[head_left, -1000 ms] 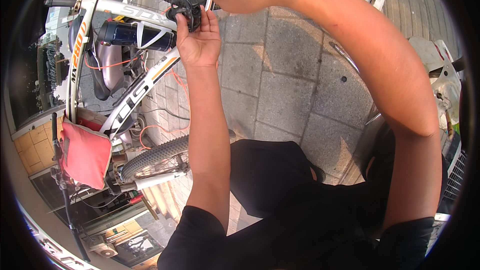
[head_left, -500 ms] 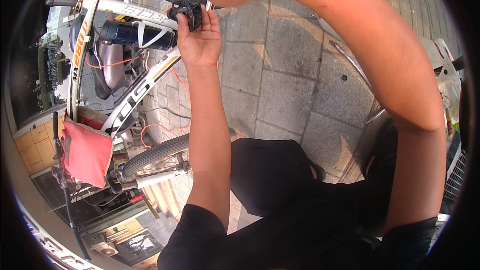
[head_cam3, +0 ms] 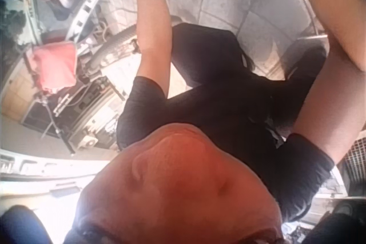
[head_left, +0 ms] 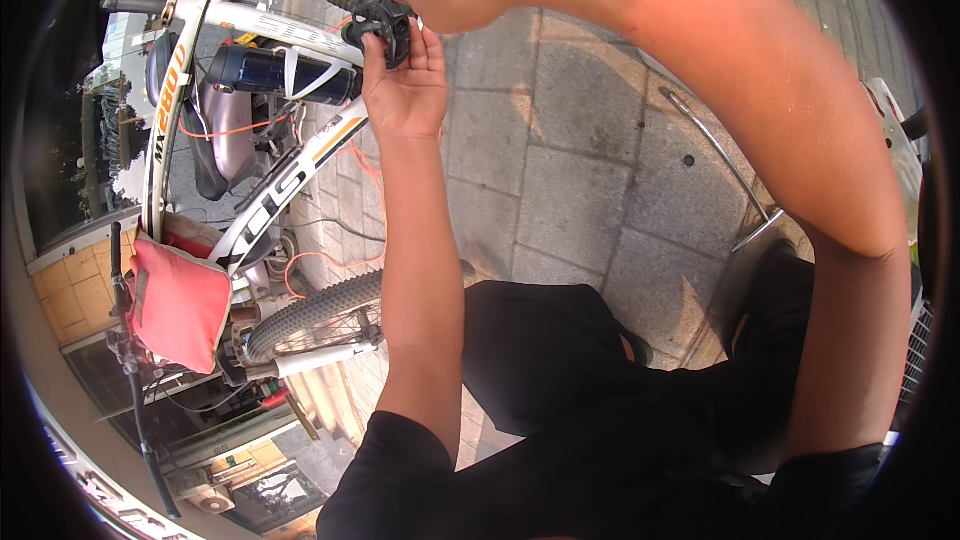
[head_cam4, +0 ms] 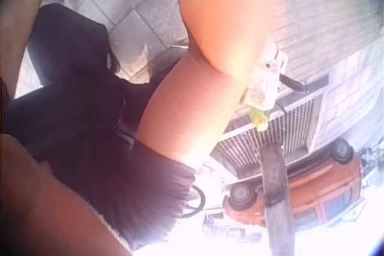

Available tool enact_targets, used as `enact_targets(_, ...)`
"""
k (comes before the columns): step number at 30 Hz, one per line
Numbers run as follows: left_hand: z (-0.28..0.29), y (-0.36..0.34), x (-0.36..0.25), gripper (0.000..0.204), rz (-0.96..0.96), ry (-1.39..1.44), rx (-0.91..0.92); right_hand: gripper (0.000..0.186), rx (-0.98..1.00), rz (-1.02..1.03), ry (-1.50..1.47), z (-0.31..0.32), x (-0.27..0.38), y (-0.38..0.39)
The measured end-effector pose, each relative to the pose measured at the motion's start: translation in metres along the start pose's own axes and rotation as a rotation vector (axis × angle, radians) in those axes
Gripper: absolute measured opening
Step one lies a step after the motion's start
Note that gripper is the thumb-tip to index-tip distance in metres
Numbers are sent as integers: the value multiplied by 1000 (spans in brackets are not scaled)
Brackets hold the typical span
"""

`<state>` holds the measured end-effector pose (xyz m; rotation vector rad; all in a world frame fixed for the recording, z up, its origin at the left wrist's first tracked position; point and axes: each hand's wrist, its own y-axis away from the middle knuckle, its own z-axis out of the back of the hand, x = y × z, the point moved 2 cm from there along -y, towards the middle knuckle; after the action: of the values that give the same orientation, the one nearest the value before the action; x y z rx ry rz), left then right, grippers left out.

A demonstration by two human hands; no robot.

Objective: The person walks out of a shop onto a sidewalk and squats beside a bicycle. They use a T-handle wrench to loosen and remove a bolt from the pedal, then use a small screwdriver to adjust the pedal mechanism before reattaching the bolt and tightening it.

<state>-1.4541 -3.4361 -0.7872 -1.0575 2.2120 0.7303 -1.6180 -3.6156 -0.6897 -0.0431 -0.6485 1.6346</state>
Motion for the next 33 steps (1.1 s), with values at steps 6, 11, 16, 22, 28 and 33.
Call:
enact_targets(6, -2, 2, 3, 32, -16, -14, -7, 20, 91, -123, -80, -11, -4, -2)
enact_targets(11, 2, 0, 2, 30, -30, -52, -1, 22, 123, -139, -122, 2, -8, 14)
enact_targets(16, 2, -2, 2, 29, -38, -31, -9, 22, 46, -166, -168, -7, -16, 7)
enact_targets(22, 0, -4, 3, 30, -53, -26, -8, 22, 22, -212, -189, -17, -22, 17)
enact_targets(28, 1, -3, 3, 31, -68, -5, -33, 23, 72, -225, -219, -31, -28, 25)
enact_targets(33, 6, -7, -1, 31, -49, -2, 13, 24, 73, -208, -283, -35, -31, 25)
